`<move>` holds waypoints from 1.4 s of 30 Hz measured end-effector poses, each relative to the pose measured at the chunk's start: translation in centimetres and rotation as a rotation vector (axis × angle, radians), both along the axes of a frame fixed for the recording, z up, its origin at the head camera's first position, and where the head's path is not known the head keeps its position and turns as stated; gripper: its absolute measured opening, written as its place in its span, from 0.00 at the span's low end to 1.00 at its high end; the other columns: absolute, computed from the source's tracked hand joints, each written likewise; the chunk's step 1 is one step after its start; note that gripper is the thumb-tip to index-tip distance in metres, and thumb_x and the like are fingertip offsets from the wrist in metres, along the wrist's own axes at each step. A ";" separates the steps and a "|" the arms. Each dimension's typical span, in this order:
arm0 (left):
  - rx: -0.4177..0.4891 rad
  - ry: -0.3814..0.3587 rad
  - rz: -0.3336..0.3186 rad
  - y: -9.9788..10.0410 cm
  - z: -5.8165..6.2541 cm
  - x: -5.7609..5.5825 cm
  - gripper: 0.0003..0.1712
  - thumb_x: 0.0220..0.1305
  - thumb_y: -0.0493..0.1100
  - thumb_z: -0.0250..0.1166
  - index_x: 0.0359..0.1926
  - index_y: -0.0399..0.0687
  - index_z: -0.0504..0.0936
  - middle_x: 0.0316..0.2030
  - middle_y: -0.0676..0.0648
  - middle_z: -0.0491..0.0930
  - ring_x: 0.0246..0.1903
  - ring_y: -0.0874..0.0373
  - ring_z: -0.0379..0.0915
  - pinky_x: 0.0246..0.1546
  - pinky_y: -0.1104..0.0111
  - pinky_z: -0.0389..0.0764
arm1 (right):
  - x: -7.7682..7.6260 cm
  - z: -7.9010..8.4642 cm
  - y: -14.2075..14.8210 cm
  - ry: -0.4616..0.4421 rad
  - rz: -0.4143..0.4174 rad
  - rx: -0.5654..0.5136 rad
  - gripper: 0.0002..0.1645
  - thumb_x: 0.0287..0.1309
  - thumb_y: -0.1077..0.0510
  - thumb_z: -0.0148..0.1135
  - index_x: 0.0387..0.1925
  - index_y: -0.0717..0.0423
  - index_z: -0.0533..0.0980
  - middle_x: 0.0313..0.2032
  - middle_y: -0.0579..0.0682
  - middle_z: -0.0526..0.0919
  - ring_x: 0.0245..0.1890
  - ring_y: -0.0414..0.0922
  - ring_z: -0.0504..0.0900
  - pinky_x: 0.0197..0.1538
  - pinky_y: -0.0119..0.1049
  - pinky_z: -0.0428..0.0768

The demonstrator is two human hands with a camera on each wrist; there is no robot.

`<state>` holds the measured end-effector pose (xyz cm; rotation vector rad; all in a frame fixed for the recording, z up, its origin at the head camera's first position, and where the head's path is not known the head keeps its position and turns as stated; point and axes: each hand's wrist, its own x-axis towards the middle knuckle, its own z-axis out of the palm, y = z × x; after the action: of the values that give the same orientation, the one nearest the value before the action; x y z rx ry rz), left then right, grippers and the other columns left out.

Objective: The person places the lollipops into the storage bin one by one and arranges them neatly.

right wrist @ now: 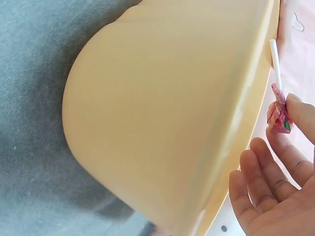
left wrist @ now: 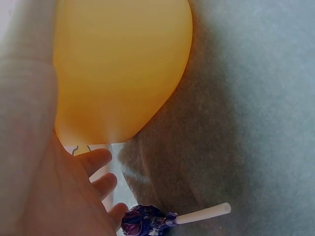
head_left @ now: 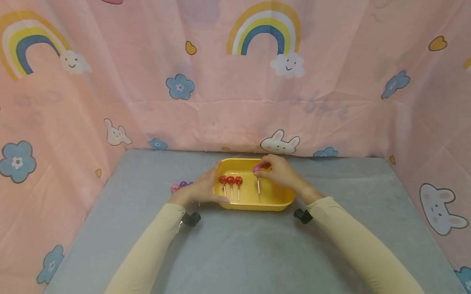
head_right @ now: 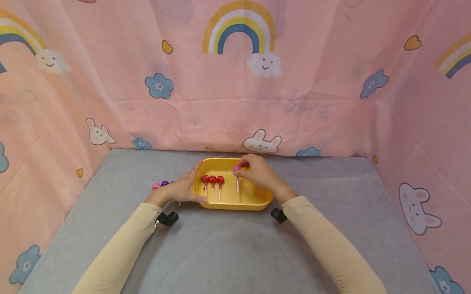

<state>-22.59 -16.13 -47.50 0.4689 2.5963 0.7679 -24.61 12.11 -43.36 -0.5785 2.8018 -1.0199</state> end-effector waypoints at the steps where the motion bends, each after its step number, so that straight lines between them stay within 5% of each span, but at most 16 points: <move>1: -0.001 -0.001 0.001 0.0 0.0 0.0 0.78 0.45 0.68 0.75 0.79 0.58 0.26 0.80 0.42 0.42 0.79 0.41 0.41 0.77 0.45 0.52 | 0.0 0.1 -0.1 0.000 0.003 -0.002 0.14 0.57 0.51 0.71 0.40 0.54 0.81 0.41 0.52 0.83 0.47 0.51 0.78 0.58 0.47 0.78; 19: -0.001 -0.019 0.024 -0.1 0.1 0.2 0.78 0.45 0.68 0.75 0.79 0.59 0.27 0.79 0.41 0.43 0.78 0.41 0.42 0.76 0.45 0.53 | 0.0 -0.3 -2.0 -0.073 0.015 0.029 0.15 0.60 0.49 0.68 0.43 0.54 0.80 0.44 0.51 0.84 0.47 0.48 0.78 0.59 0.46 0.78; 42: 0.002 -0.004 0.013 0.1 -0.1 0.0 0.78 0.45 0.68 0.75 0.78 0.61 0.25 0.80 0.43 0.42 0.79 0.42 0.41 0.76 0.46 0.52 | -0.7 -3.1 -2.8 -0.048 -0.020 -0.014 0.14 0.59 0.51 0.69 0.42 0.55 0.82 0.42 0.53 0.84 0.45 0.48 0.78 0.54 0.43 0.79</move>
<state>-22.59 -16.05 -47.64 0.4512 2.5971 0.7753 -25.27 9.31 -46.43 -0.5220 2.7662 -1.0439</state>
